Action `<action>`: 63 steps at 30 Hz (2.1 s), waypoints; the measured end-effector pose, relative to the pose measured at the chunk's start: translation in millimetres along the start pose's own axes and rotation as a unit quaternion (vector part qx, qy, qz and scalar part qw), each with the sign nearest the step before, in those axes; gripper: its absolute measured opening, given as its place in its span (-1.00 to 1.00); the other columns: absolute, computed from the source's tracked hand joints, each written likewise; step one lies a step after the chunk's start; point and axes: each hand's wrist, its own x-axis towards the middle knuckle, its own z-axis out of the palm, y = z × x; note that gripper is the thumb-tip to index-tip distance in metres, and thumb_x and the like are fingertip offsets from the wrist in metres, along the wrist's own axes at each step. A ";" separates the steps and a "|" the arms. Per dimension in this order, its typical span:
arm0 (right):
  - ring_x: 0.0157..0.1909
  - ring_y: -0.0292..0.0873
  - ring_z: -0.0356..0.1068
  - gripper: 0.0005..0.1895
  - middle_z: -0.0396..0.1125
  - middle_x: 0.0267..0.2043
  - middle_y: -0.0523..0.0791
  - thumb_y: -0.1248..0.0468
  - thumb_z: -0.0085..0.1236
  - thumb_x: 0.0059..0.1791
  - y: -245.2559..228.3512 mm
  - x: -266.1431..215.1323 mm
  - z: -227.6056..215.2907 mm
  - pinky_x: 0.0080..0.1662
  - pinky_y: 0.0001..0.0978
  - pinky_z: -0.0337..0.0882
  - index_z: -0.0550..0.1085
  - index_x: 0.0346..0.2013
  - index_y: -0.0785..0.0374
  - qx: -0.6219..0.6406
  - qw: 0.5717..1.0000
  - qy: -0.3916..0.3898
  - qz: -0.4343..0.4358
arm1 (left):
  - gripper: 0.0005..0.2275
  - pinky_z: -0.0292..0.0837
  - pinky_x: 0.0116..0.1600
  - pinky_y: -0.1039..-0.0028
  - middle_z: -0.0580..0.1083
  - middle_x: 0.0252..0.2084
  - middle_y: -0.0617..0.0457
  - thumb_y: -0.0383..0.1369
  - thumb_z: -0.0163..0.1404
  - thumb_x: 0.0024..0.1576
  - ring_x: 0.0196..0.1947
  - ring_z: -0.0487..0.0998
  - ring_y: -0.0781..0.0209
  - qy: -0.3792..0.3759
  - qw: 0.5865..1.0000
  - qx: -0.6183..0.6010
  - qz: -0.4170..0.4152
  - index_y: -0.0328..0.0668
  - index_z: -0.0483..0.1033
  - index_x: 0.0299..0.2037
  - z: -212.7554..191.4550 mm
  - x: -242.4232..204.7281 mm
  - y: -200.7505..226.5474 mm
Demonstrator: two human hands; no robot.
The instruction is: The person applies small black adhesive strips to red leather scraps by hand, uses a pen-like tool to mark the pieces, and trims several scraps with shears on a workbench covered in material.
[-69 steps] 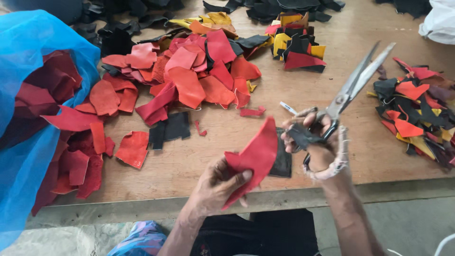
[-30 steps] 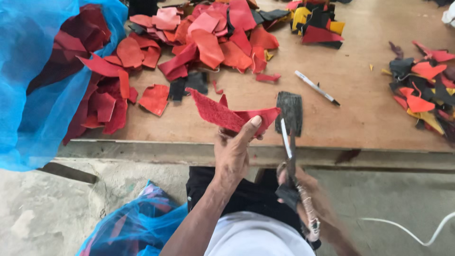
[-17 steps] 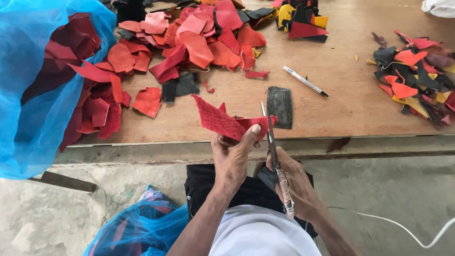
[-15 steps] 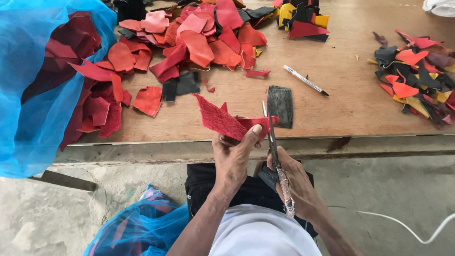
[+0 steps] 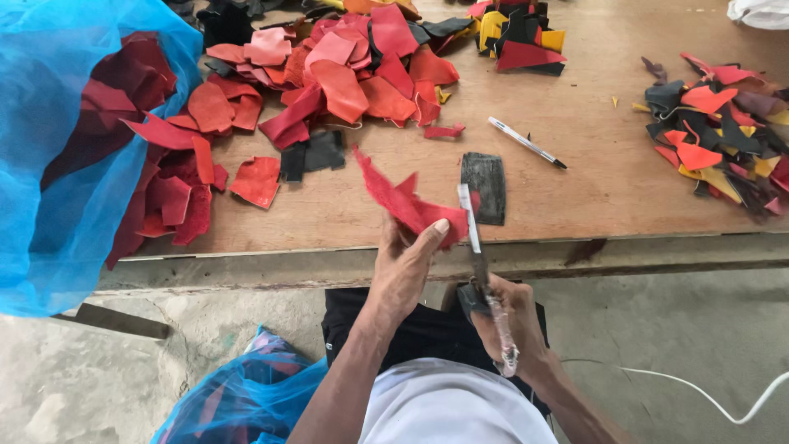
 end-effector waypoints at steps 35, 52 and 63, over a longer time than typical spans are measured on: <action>-0.22 0.18 0.23 -0.65 0.18 -0.19 0.12 0.51 -0.05 -0.27 -43.9 1.6 -17.6 -0.15 -0.14 0.29 0.24 -0.21 0.31 -0.066 0.988 -0.120 -0.071 | -0.62 0.35 -0.32 0.72 0.46 -0.23 0.25 -0.60 0.21 0.07 -0.36 0.36 0.59 -0.103 0.972 0.183 0.104 -0.28 0.54 0.12 -0.2 -36.2 64.8; -0.55 -0.13 0.09 -0.89 0.15 -0.62 -0.01 0.40 0.15 -0.05 -9.5 -4.7 0.6 -0.49 -0.26 0.22 0.38 -0.41 0.32 0.021 0.996 -0.069 0.044 | -0.60 0.55 -0.04 0.63 0.45 0.04 0.13 -0.65 0.18 0.09 -0.07 0.49 0.48 -0.130 0.977 0.099 0.137 -0.34 0.46 0.15 -1.4 -38.7 56.0; -0.49 -0.21 0.26 -0.72 0.31 -0.49 -0.06 0.43 -0.04 -0.15 -39.0 16.7 -13.3 -0.34 -0.38 0.37 0.43 -0.15 0.33 -0.012 0.998 -0.052 0.015 | -0.56 0.48 -0.32 0.65 0.45 -0.01 0.11 -0.64 0.15 0.11 -0.30 0.46 0.49 -0.151 0.977 0.122 0.083 -0.34 0.45 0.23 9.7 -53.7 71.2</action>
